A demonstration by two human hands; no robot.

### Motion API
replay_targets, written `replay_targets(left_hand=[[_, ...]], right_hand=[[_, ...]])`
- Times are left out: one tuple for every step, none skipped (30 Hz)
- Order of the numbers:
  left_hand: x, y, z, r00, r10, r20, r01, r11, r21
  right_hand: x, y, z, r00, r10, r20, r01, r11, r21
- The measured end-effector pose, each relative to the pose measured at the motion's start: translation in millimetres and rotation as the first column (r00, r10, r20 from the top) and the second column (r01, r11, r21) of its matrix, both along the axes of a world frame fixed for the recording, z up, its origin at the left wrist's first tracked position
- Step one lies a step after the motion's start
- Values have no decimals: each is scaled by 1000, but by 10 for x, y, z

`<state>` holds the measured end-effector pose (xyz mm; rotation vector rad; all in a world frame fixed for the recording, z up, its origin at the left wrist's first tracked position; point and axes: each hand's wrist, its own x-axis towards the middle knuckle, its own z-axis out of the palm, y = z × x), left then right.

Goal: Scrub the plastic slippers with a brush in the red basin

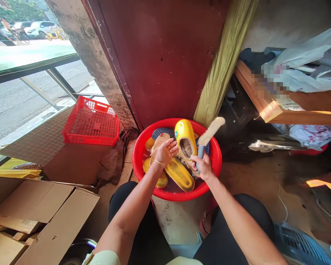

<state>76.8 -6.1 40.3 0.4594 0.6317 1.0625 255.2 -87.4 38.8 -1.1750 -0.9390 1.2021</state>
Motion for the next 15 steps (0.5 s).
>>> replay_targets(left_hand=[[41, -24, -13, 1000, 3, -27, -4, 999, -34], [93, -59, -29, 999, -14, -44, 12, 998, -60], [149, -100, -43, 998, -48, -46, 44, 996, -76], [204, -142, -51, 995, -90, -29, 88, 993, -82], [250, -180, -50, 992, -127, -1, 127, 989, -79], [283, -209, -38, 989, -147, 28, 149, 986, -72], [298, -223, -16, 988, -148, 50, 151, 986, -68], [296, -223, 12, 989, -136, 62, 140, 988, -70], [280, -208, 45, 991, -116, 64, 121, 989, -81], [253, -180, 76, 995, -85, 59, 91, 991, -96], [217, -143, 102, 998, -44, 52, 50, 992, -112], [178, -99, 121, 999, 4, 44, 2, 992, -126], [136, -54, 130, 998, 54, 38, -49, 989, -137], [94, -9, 131, 994, 104, 34, -98, 984, -147], [53, 32, 124, 988, 150, 36, -142, 977, -159]], right_hand=[[5, -17, 41, 993, -1, -121, -5, 999, -42], [3, -39, 70, 977, 0, -212, -17, 997, -78], [-7, -62, 88, 962, 22, -273, -53, 993, -107], [-25, -85, 96, 950, 47, -308, -91, 988, -127], [-45, -106, 95, 945, 78, -318, -129, 981, -143], [-66, -124, 90, 947, 114, -300, -167, 974, -156], [-81, -137, 84, 956, 150, -252, -196, 966, -170], [-87, -146, 81, 969, 176, -173, -207, 961, -183], [-79, -153, 82, 981, 183, -70, -193, 963, -189], [-57, -162, 90, 985, 163, 47, -153, 972, -179], [-21, -175, 104, 978, 126, 166, -101, 983, -150], [25, -198, 123, 956, 90, 278, -62, 992, -109], [77, -232, 146, 924, 72, 376, -50, 996, -68], [130, -279, 170, 883, 75, 463, -67, 997, -35], [179, -338, 194, 833, 100, 544, -109, 994, -14]])
